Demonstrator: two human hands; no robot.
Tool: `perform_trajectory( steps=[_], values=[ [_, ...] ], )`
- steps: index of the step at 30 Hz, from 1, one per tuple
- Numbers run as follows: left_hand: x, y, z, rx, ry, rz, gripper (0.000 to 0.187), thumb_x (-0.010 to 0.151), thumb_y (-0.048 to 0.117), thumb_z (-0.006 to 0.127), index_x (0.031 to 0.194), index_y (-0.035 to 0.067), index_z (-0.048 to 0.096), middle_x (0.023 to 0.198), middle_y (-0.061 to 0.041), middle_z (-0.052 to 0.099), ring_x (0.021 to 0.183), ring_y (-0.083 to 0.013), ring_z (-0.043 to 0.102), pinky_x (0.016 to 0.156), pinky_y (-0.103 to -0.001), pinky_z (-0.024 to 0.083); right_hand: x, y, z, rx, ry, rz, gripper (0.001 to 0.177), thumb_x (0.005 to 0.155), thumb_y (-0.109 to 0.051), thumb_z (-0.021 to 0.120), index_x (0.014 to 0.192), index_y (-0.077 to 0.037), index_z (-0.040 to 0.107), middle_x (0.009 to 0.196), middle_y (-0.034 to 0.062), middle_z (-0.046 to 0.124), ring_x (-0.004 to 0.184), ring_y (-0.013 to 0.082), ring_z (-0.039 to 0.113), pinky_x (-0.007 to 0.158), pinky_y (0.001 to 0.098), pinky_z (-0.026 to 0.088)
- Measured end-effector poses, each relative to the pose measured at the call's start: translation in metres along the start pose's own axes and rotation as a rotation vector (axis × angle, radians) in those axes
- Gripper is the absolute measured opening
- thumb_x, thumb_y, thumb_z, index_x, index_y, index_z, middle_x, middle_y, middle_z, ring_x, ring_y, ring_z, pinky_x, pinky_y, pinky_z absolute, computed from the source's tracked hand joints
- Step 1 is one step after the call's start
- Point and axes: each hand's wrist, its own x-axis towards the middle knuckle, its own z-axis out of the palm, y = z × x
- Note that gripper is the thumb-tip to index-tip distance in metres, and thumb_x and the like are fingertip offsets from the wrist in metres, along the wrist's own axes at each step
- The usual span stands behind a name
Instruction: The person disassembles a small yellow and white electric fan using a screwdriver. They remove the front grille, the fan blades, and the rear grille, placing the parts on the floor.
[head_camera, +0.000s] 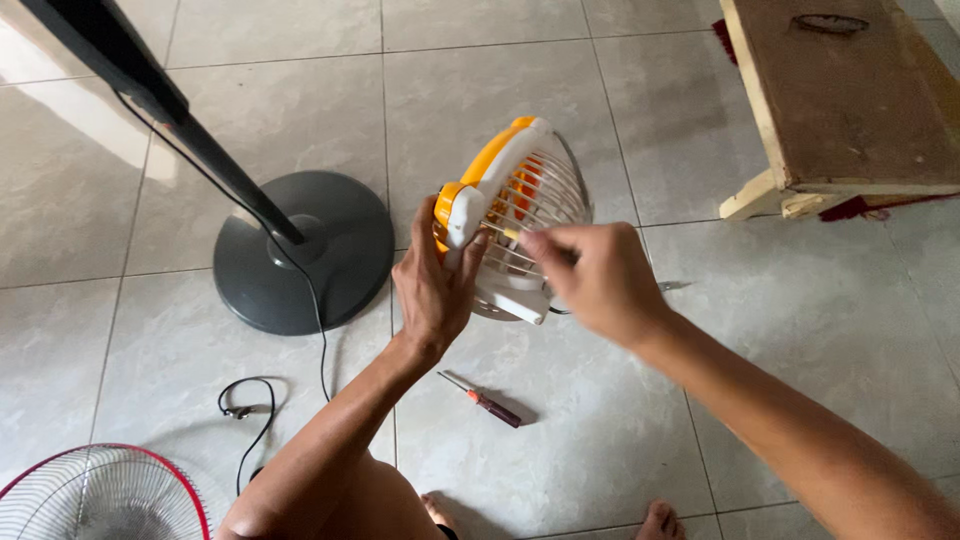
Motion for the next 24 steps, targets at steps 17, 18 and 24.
perform_trajectory(
  steps=[17, 18, 24],
  values=[
    [0.005, 0.002, -0.004, -0.007, 0.005, -0.002, 0.063, 0.097, 0.025, 0.075, 0.147, 0.007, 0.042, 0.107, -0.021, 0.075, 0.086, -0.0316, 0.079, 0.069, -0.039, 0.064, 0.002, 0.003, -0.005, 0.542, -0.317, 0.281, 0.037, 0.104, -0.031, 0.054, 0.096, -0.001, 0.072, 0.055, -0.0037, 0.041, 0.043, 0.0058, 0.035, 0.035, 0.0229, 0.028],
    [0.005, 0.001, -0.004, 0.003, 0.016, 0.027, 0.062, 0.097, 0.025, 0.075, 0.147, 0.007, 0.042, 0.107, -0.020, 0.075, 0.086, -0.0315, 0.079, 0.069, -0.040, 0.064, 0.001, 0.006, -0.004, 0.188, -0.135, -0.084, 0.036, 0.108, -0.031, 0.053, 0.104, 0.000, 0.071, 0.062, -0.0024, 0.046, 0.048, 0.0061, 0.040, 0.040, 0.0217, 0.031],
    [0.003, 0.000, 0.000, 0.014, 0.027, 0.057, 0.063, 0.098, 0.025, 0.075, 0.146, 0.005, 0.041, 0.106, -0.020, 0.075, 0.084, -0.0325, 0.079, 0.066, -0.042, 0.064, -0.004, 0.015, 0.002, -0.219, 0.172, -0.455, 0.038, 0.109, -0.032, 0.055, 0.114, 0.002, 0.071, 0.071, 0.0010, 0.061, 0.056, 0.0083, 0.055, 0.047, 0.0207, 0.041]
  ],
)
